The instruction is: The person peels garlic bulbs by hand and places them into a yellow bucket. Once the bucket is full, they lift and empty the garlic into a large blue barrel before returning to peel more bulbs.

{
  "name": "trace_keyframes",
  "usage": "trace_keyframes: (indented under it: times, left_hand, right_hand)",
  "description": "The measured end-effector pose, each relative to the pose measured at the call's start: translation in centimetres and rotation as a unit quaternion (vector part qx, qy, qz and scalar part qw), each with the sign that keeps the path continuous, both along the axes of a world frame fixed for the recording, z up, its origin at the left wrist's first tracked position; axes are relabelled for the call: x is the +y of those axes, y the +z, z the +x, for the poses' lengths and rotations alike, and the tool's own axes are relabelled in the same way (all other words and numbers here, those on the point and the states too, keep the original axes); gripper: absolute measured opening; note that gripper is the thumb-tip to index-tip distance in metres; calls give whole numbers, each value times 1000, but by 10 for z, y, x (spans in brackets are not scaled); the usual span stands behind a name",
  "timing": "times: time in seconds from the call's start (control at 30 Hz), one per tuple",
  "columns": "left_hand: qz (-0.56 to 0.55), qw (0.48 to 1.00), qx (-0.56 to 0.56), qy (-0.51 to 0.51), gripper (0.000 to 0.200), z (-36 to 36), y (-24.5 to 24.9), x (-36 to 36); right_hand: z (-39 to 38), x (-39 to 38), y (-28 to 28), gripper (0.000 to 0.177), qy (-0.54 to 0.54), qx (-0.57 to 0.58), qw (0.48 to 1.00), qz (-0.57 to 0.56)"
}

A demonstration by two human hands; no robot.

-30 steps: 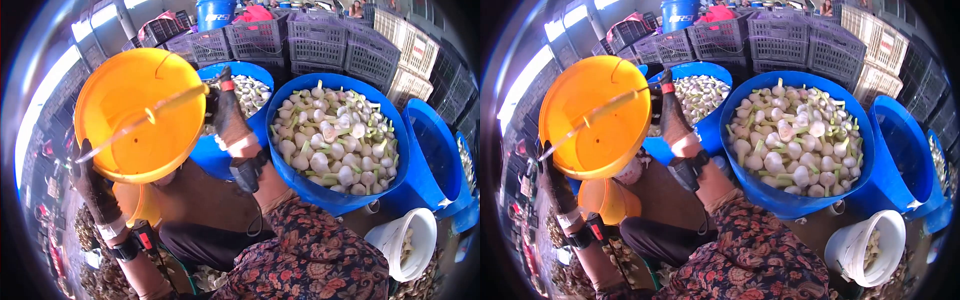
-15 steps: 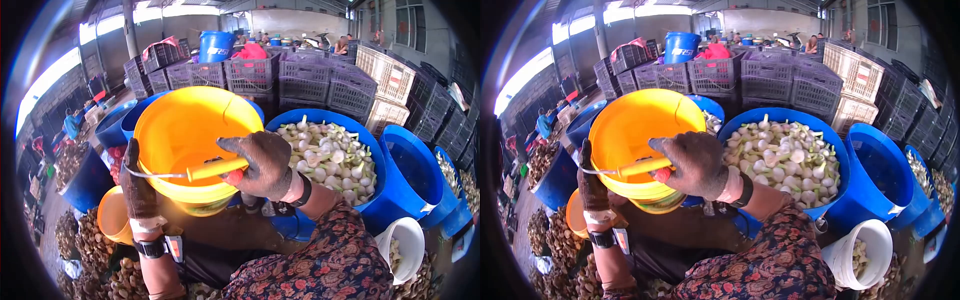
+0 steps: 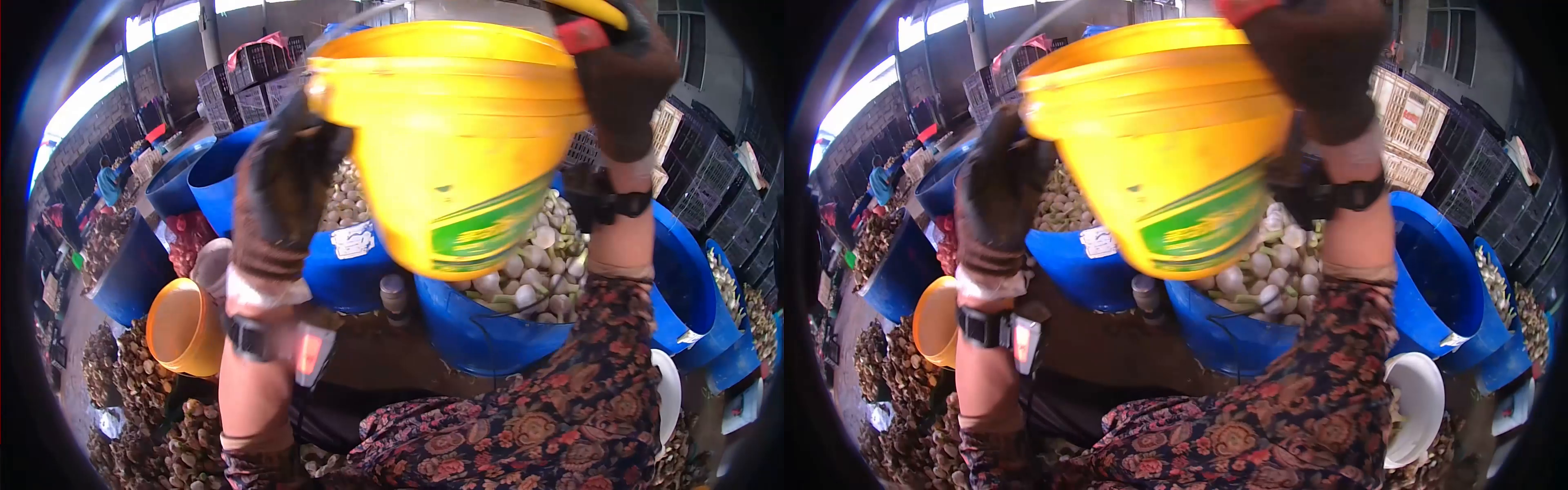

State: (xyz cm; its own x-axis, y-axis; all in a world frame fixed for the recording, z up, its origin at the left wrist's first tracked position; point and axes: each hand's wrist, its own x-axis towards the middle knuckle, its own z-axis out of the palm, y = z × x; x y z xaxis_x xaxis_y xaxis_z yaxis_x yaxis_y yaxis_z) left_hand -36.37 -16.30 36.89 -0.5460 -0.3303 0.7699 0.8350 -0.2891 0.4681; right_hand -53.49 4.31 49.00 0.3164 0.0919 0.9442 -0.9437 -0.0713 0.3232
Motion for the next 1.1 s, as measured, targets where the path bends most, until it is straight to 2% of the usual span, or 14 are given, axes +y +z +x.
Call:
trace_keyframes:
  times: [0.07, 0.13, 0.2, 0.33, 0.47, 0.53, 0.6, 0.67, 0.77, 0.8, 0.83, 0.93, 1.0, 1.1]
  left_hand:
    - [-75, 985, -151, 37, 41, -21, 2, 10]
    - [-310, 865, -288, 270, 40, -23, -13, 22]
    - [-390, 837, -311, 224, 39, -21, -43, 4]
    - [-127, 832, -498, 208, 45, 23, -99, -34]
    - [-149, 797, -460, 362, 36, 125, -141, -83]
    - [18, 799, -493, 344, 38, 191, -171, -128]
    - [55, 789, -475, 385, 38, 253, -184, -146]
    - [-96, 708, -459, 529, 42, 291, -182, -131]
    - [-135, 665, -489, 548, 52, 377, -217, -152]
    - [-298, 526, -481, 635, 45, 391, -222, -149]
    - [-277, 508, -510, 637, 45, 413, -232, -151]
    - [-23, 595, -535, 600, 45, 437, -250, -117]
    - [-181, 501, -502, 681, 46, 458, -301, -117]
    - [188, 640, -514, 540, 51, 468, -335, -94]
  right_hand:
    - [-43, 25, -3, 25, -182, 44, 982, 30]
    - [-50, 27, -30, 29, -222, 7, 969, 107]
    - [-63, 23, -80, 41, -268, -89, 931, 230]
    - [-50, 12, -122, 58, -280, -42, 922, 263]
    - [-52, -1, -122, 54, -341, -123, 851, 380]
    - [-57, -5, -124, 54, -371, -129, 834, 388]
    - [-55, -9, -128, 58, -360, -176, 820, 408]
    - [-56, -14, -138, 63, -366, -191, 819, 398]
    - [-39, -21, -166, 61, -413, -147, 822, 364]
    - [-38, -23, -178, 60, -424, -129, 828, 344]
    - [-38, -24, -190, 57, -440, -112, 834, 313]
    - [-39, -21, -209, 47, -454, -105, 842, 272]
    - [-51, -18, -212, 44, -459, -115, 844, 254]
    - [-73, -4, -187, 42, -476, -226, 816, 240]
